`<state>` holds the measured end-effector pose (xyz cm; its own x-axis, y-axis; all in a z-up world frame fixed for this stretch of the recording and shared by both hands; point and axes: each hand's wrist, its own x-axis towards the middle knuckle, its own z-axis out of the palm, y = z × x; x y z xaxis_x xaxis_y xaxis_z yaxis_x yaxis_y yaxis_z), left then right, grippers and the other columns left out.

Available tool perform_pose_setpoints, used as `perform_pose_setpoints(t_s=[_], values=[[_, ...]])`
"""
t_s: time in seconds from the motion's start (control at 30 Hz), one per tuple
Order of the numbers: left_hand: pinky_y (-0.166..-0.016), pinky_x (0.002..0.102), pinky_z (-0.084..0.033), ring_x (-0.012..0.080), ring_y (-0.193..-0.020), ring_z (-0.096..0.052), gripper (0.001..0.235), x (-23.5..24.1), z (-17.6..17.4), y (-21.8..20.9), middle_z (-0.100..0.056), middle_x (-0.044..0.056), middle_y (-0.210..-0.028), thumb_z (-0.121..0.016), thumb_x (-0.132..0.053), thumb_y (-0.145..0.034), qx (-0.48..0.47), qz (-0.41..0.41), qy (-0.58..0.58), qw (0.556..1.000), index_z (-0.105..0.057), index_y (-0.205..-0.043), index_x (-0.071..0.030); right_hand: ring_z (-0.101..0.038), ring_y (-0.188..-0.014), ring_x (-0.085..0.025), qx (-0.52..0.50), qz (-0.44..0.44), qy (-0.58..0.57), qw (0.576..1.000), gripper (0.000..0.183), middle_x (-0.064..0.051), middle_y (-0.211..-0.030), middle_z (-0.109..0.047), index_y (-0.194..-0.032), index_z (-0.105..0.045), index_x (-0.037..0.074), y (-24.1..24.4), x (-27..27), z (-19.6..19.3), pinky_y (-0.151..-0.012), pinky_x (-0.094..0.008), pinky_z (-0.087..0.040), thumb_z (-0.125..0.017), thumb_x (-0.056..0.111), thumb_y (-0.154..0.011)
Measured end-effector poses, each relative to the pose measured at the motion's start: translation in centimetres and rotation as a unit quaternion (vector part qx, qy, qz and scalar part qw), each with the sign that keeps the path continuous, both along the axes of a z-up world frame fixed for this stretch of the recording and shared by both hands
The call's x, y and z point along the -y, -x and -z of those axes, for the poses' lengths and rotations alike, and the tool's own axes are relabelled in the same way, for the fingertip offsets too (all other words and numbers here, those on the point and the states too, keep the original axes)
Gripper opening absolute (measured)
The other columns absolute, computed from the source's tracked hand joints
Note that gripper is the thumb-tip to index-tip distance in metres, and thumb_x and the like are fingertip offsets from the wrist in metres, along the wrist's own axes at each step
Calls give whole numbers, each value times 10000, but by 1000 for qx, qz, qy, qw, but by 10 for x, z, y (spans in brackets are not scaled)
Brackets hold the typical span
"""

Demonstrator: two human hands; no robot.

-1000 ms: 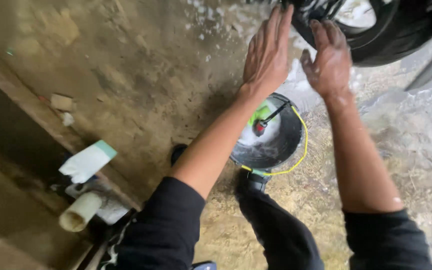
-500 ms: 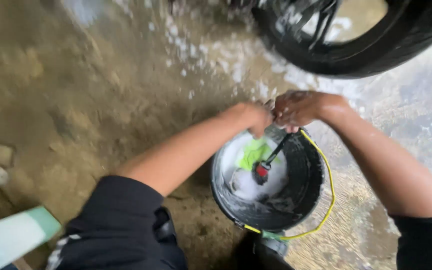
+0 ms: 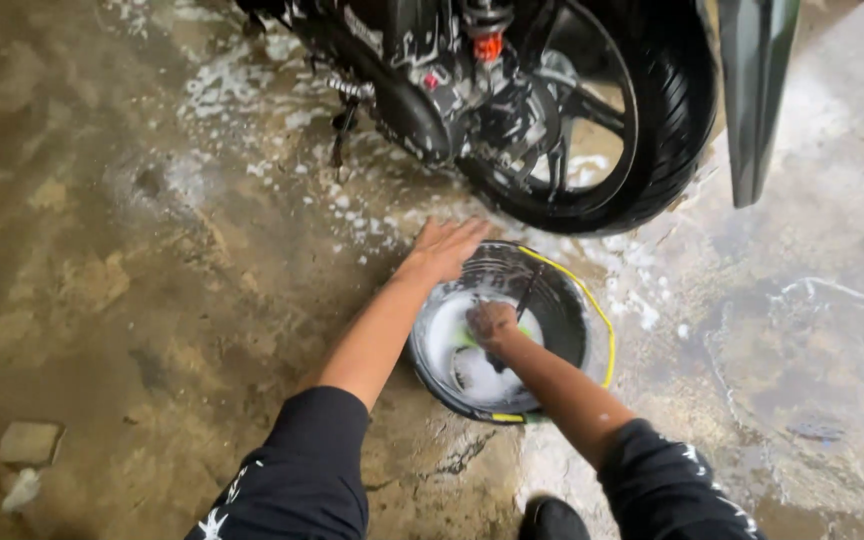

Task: The person scrubs the rear wheel, brake disc, and suspension of a motorcycle using a brush and soapy water from a bucket. They dip the brush into the bucket to reload soap and continue cleaning the mechanical components.

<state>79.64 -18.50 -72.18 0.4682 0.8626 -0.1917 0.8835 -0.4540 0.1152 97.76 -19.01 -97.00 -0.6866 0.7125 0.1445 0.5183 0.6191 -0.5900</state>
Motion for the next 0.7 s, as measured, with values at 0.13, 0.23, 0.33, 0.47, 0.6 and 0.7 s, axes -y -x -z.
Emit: perform_pose_setpoints(t_s=[0.13, 0.23, 0.33, 0.47, 0.6, 0.7], values=[[-881, 576, -386, 332, -1071, -536, 783, -6, 17, 22, -449, 74, -1272, -745, -131, -699, -35, -28, -233, 971, -349, -1374, -137, -689, -682, -274, 406, 154, -27, 900, 324, -62, -724, -677, -857, -654, 188, 32, -34, -53, -463, -476, -520, -413, 404, -873], [-880, 485, -414, 311, -1085, -551, 571, 29, -32, 24, -529, 104, -1218, -701, -83, -737, -15, 29, -317, 948, -519, -1277, -113, -691, -880, -279, 454, 140, -20, 880, 465, -81, -977, -685, -1262, -497, 114, 27, -23, -107, -586, -450, -537, -396, 356, -878], [-973, 457, -393, 300, -1197, -512, 568, 44, -17, 20, -553, 127, -1277, -740, -104, -713, -17, 113, -309, 944, -552, -1249, -88, -637, -911, -346, 506, 83, -72, 856, 669, -125, -1064, -619, -1408, -323, 41, 25, -21, -100, -512, -503, -479, -381, 448, -880], [-843, 471, -489, 270, -1031, -614, 444, 47, 130, 0, -630, 61, -1134, -678, -265, -697, -26, 91, -88, 992, -632, -1114, -121, -650, -994, -176, 518, -146, -207, 817, 484, 102, -1056, -678, -1269, -538, 286, -17, 12, -149, -567, -439, -531, -411, 501, -854], [-838, 560, -506, 311, -1095, -617, 543, 54, 91, -8, -666, 35, -1140, -634, -448, -635, -83, 14, 230, 970, -688, -1113, -197, -550, -446, -171, 110, -99, -468, 871, 57, 86, -481, -509, -605, -603, 254, -17, 10, -160, -340, -398, -414, -573, 301, -616], [-855, 547, -513, 316, -1090, -627, 549, 42, 103, -11, -682, 63, -1125, -657, -460, -599, -82, -15, 267, 960, -706, -1076, -191, -672, -912, -104, 697, -16, -28, 717, 360, 167, -931, -693, -1003, -683, 334, 12, 13, -217, -541, -364, -529, -765, 242, -664]])
